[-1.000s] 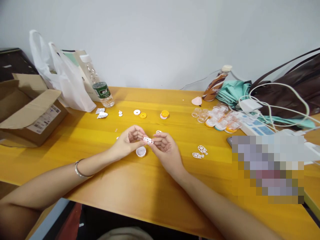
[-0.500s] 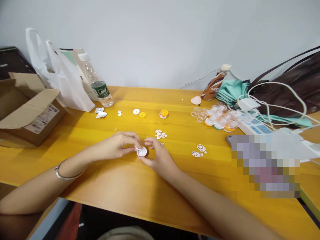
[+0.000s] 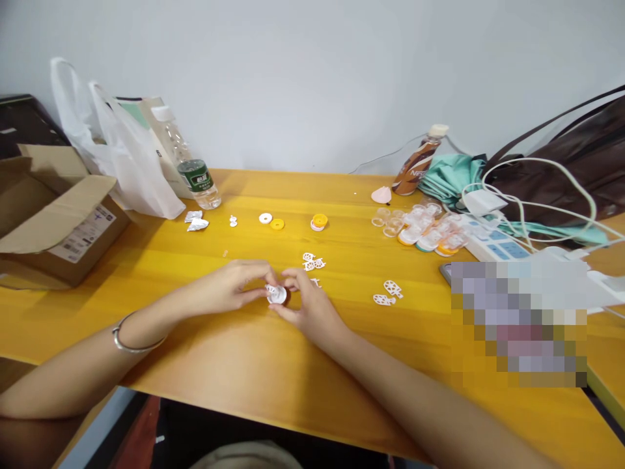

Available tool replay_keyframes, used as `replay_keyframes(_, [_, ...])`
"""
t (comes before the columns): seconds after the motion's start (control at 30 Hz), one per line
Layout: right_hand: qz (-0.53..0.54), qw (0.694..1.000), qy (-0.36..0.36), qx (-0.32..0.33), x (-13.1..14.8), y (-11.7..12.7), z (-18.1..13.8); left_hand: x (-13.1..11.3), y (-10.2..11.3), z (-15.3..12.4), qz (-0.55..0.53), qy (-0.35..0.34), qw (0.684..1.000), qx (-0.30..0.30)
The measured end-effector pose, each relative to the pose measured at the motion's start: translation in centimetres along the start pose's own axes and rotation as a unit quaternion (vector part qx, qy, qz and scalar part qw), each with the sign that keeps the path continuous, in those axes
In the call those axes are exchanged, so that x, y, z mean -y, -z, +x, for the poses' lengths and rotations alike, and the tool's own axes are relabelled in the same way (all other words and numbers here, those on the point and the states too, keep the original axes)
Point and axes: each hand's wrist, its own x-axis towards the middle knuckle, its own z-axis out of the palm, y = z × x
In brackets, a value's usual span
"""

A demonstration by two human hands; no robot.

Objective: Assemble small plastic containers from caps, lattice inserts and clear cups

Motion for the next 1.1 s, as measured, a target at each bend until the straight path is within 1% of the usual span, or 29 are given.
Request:
replay_keyframes(0.27, [0.03, 0.999, 0.013, 0.006, 0.4, 0.1, 0.2, -0.3, -0.6, 0.5, 0.01, -0.037, 0.999, -0.003])
replay_keyframes(0.4, [0.024, 0.999, 0.015, 0.022, 0.4, 0.2, 0.2, -0.1, -0.7, 0.7, 0.01, -0.014, 1.0, -0.006])
replay_keyframes(0.6, [-0.045, 0.998, 0.045, 0.025, 0.1, 0.3, 0.5, 0.0, -0.7, 0.3, -0.006, -0.019, 1.0, 0.001])
replay_keyframes(0.83, [-0.027, 0.998, 0.048, 0.039, 0.3, 0.5, 0.6, 0.0, -1.6, 0.5, -0.028, -0.002, 0.999, -0.023])
replay_keyframes(0.93, [-0.029, 0.998, 0.044, 0.036, 0.2, 0.6, 0.5, -0.3, -1.7, 0.5, -0.031, 0.007, 0.999, -0.03])
replay_keyframes(1.0, [-0.02, 0.999, 0.039, 0.031, 0.1, 0.7, 0.4, -0.7, -1.3, 0.7, -0.031, 0.007, 0.998, -0.047])
replay_keyframes(1.1, [0.002, 0.999, 0.032, 0.031, 0.2, 0.8, 0.2, -1.3, -0.1, 2.1, -0.008, 0.001, 0.993, -0.118])
